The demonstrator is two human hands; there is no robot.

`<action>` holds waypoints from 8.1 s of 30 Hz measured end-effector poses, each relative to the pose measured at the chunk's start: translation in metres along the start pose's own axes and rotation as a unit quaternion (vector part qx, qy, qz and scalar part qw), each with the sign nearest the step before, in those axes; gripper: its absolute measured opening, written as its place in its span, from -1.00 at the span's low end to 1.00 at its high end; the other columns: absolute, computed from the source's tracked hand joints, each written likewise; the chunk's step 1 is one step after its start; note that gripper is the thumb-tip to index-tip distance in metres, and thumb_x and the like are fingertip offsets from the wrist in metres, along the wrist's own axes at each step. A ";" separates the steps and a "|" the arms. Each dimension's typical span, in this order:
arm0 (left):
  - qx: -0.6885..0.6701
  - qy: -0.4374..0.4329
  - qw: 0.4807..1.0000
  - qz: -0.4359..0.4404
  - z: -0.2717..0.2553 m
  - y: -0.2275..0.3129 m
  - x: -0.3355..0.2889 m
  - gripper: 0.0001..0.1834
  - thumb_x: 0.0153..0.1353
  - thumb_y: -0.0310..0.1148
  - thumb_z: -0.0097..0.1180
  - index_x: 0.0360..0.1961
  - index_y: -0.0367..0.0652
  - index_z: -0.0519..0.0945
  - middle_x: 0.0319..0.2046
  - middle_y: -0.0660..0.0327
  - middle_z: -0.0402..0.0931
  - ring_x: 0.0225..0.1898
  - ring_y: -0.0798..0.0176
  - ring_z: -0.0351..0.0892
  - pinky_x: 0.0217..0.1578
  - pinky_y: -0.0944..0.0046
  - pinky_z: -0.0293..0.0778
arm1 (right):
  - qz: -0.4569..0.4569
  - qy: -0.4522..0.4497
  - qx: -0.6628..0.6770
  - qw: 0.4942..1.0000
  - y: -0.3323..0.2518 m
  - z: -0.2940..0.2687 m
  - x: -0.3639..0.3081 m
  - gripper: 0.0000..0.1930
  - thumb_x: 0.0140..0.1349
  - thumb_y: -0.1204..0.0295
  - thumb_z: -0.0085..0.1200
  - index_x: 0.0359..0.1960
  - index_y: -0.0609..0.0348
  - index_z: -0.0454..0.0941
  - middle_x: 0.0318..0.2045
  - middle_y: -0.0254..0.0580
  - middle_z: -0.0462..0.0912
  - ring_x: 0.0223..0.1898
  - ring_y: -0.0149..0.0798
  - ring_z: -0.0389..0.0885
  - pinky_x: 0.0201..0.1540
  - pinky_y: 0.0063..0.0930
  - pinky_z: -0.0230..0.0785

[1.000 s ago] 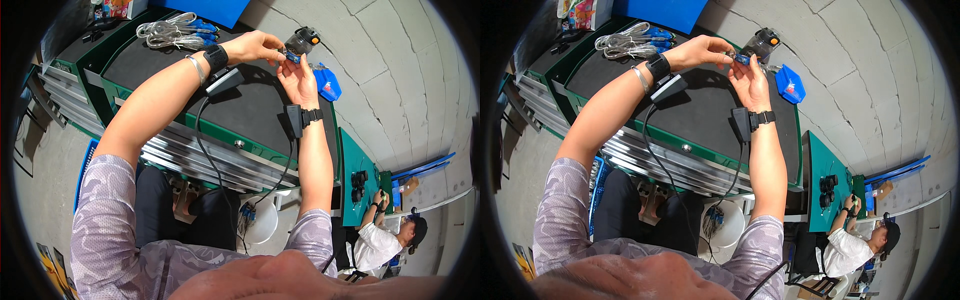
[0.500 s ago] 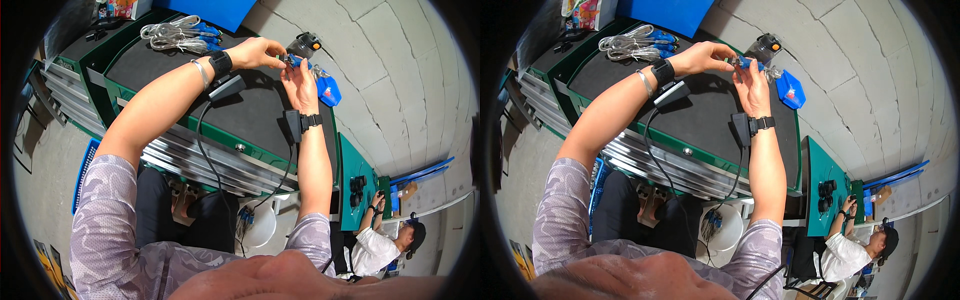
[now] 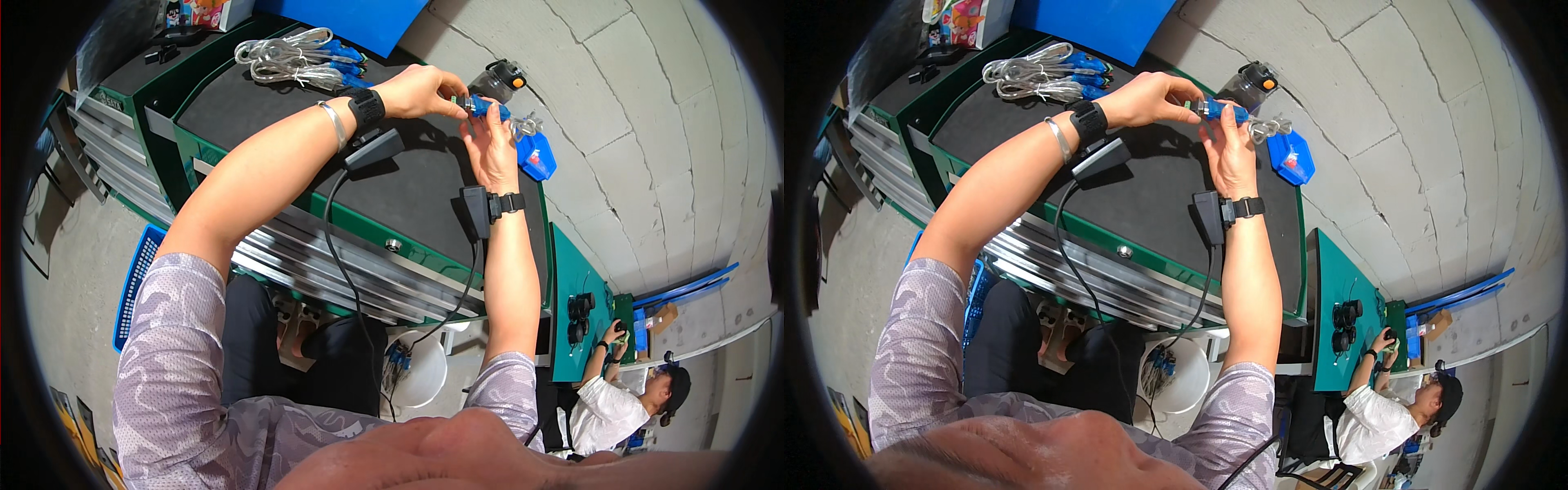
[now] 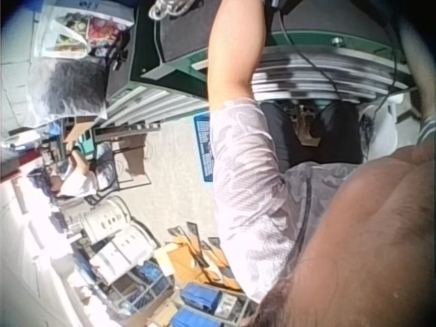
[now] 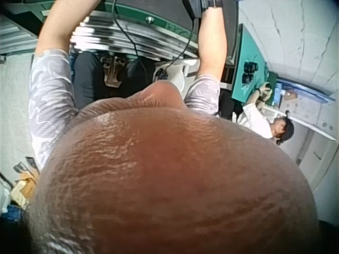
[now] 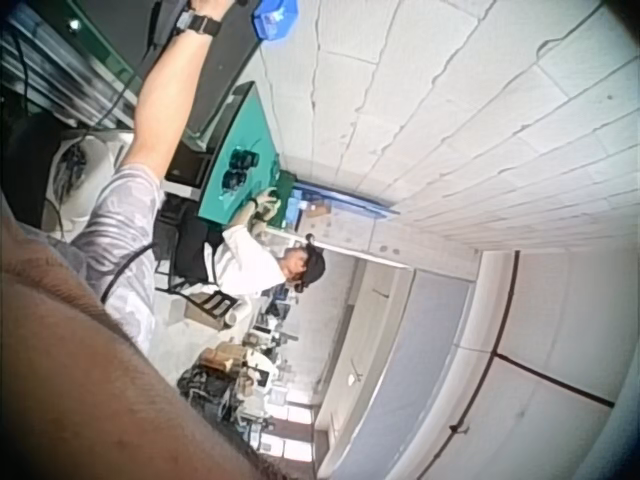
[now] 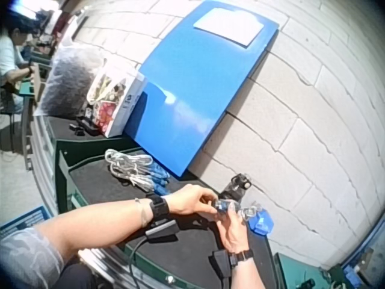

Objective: The person is assembling and organizing electronic cables and components, placing them into bins and connecting parts on a workbench.

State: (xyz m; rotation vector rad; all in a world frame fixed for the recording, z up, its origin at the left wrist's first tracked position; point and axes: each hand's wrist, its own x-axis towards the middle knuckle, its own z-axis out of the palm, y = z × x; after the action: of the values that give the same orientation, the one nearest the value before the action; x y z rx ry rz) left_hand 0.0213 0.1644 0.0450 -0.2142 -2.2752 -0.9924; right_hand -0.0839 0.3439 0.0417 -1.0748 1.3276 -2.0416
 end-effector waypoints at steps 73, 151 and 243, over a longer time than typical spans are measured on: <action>0.111 -0.052 0.992 0.017 0.007 -0.001 -0.007 -0.31 0.13 0.04 0.31 0.13 -0.24 0.49 -0.03 -0.08 0.58 0.00 -0.06 0.60 0.00 0.08 0.51 | -0.074 0.099 -0.388 0.913 0.011 -0.009 0.003 -0.66 0.26 0.19 0.21 -0.19 0.25 0.56 -0.31 -0.26 0.65 -0.30 -0.39 0.57 -0.23 -0.45 0.40; -0.031 -0.176 0.982 -0.061 0.012 0.010 -0.009 -0.36 0.03 -0.02 0.44 -0.06 -0.27 0.47 -0.36 0.15 0.67 -0.27 0.24 0.65 -0.17 0.26 0.51 | -0.006 0.128 -0.085 0.988 0.003 0.004 -0.003 -0.76 0.34 0.40 0.10 0.00 0.13 0.57 -0.21 -0.47 0.59 -0.32 -0.58 0.43 -0.33 -0.63 0.24; 0.331 0.330 0.883 0.029 -0.061 -0.025 0.004 -0.60 0.17 -0.21 0.28 -0.01 -0.13 0.54 -0.17 0.11 0.57 -0.11 -0.01 0.59 -0.12 0.07 0.50 | -0.100 0.064 -0.438 0.891 -0.003 -0.017 0.003 -0.81 0.26 0.42 0.13 -0.13 0.19 0.58 -0.35 -0.32 0.65 -0.44 -0.48 0.57 -0.31 -0.54 0.44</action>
State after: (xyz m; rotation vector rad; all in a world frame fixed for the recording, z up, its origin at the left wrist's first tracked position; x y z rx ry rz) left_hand 0.0388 0.1030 0.0631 0.3089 -1.8074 -0.1490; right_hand -0.0989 0.3522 0.0421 -1.4899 2.4075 -1.6436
